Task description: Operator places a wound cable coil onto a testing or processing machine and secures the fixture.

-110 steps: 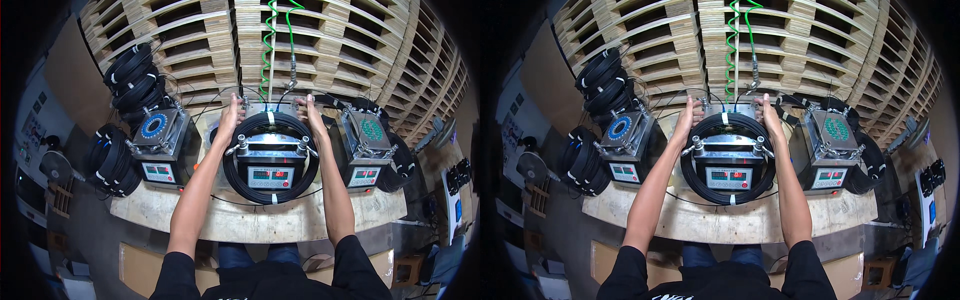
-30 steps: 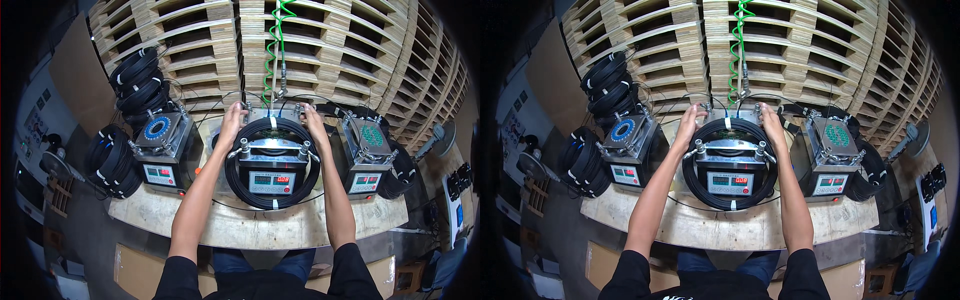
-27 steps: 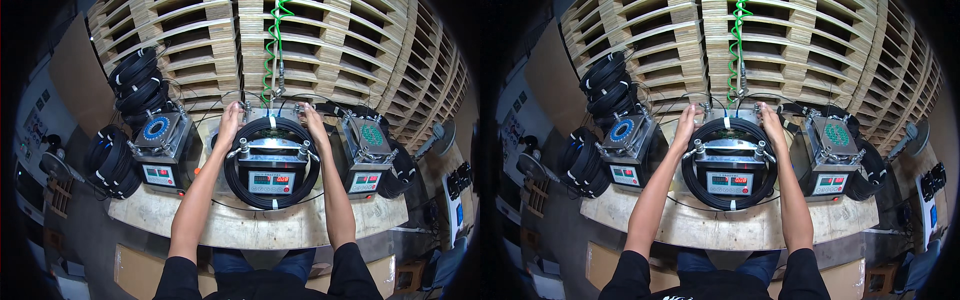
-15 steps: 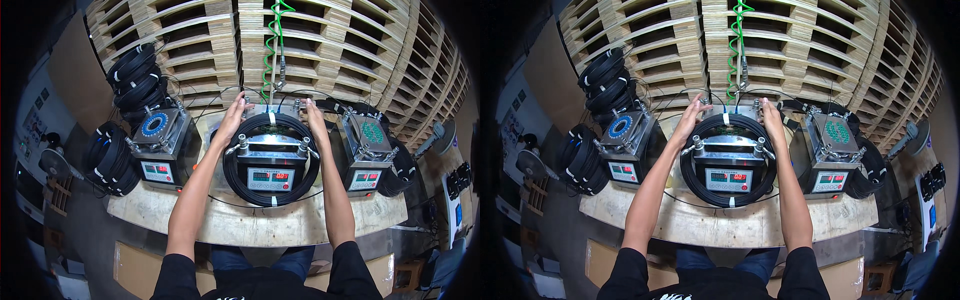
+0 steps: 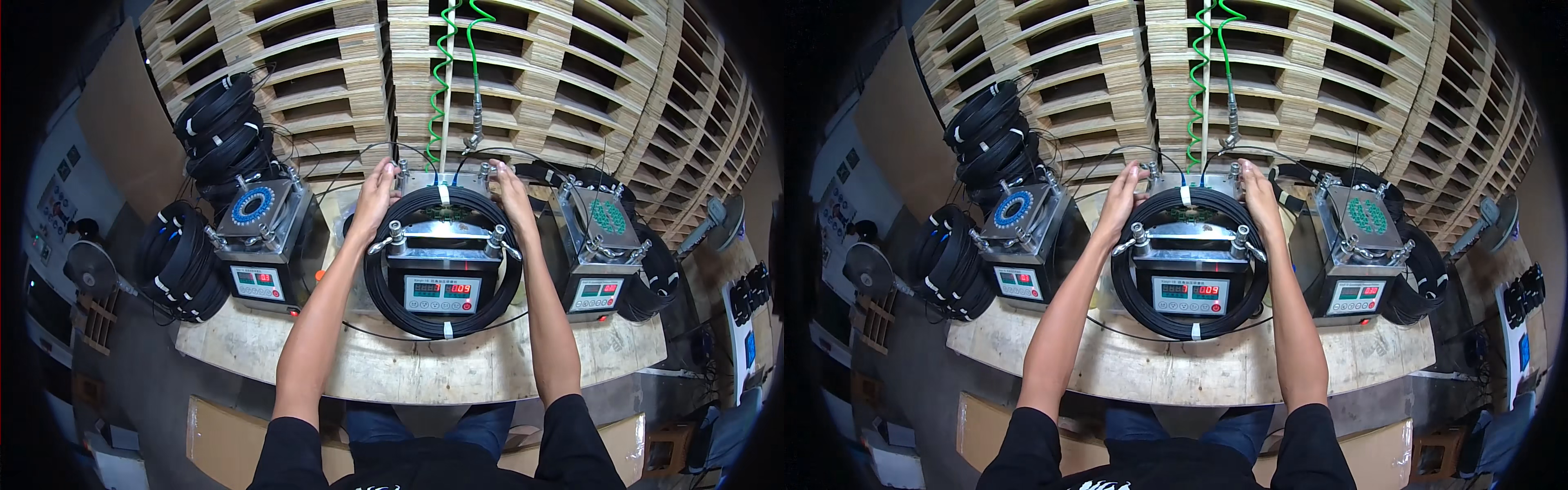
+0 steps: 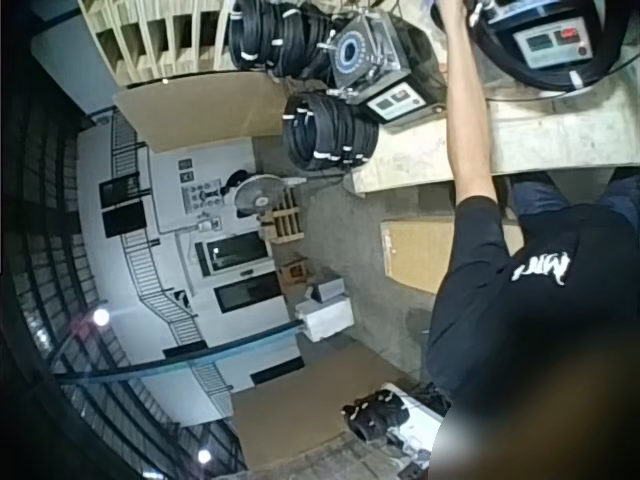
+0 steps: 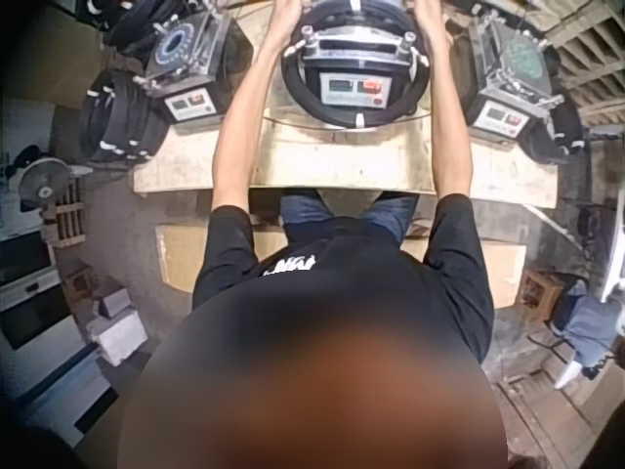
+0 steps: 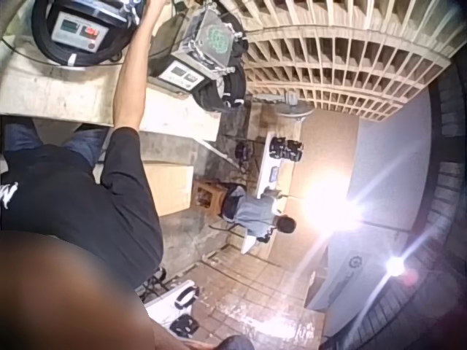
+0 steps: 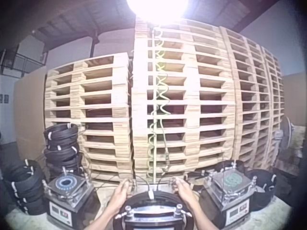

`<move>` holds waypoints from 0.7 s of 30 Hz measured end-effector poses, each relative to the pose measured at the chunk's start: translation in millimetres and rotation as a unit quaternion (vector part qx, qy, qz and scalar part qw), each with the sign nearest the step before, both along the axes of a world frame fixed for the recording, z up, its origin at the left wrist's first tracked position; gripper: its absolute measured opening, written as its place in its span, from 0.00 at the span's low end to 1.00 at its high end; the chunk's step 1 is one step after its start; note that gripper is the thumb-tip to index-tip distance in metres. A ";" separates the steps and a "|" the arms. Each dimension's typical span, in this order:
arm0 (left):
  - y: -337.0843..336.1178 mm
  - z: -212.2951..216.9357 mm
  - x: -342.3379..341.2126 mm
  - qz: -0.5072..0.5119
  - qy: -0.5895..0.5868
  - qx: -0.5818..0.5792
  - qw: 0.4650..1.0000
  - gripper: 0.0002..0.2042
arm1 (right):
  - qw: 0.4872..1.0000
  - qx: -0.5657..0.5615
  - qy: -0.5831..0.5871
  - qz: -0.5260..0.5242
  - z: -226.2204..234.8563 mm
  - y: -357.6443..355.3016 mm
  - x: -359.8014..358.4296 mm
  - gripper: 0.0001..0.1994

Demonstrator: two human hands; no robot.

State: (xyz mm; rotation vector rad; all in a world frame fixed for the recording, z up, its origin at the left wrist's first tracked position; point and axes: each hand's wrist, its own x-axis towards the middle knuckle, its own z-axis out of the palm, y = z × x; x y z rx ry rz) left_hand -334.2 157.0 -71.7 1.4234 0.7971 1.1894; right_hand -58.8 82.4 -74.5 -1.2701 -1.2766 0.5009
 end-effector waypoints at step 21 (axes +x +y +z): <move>-1.1 1.0 -1.5 -0.005 0.007 0.008 1.000 0.27 | 0.998 -0.042 0.039 -0.003 5.0 -6.6 -4.4 0.26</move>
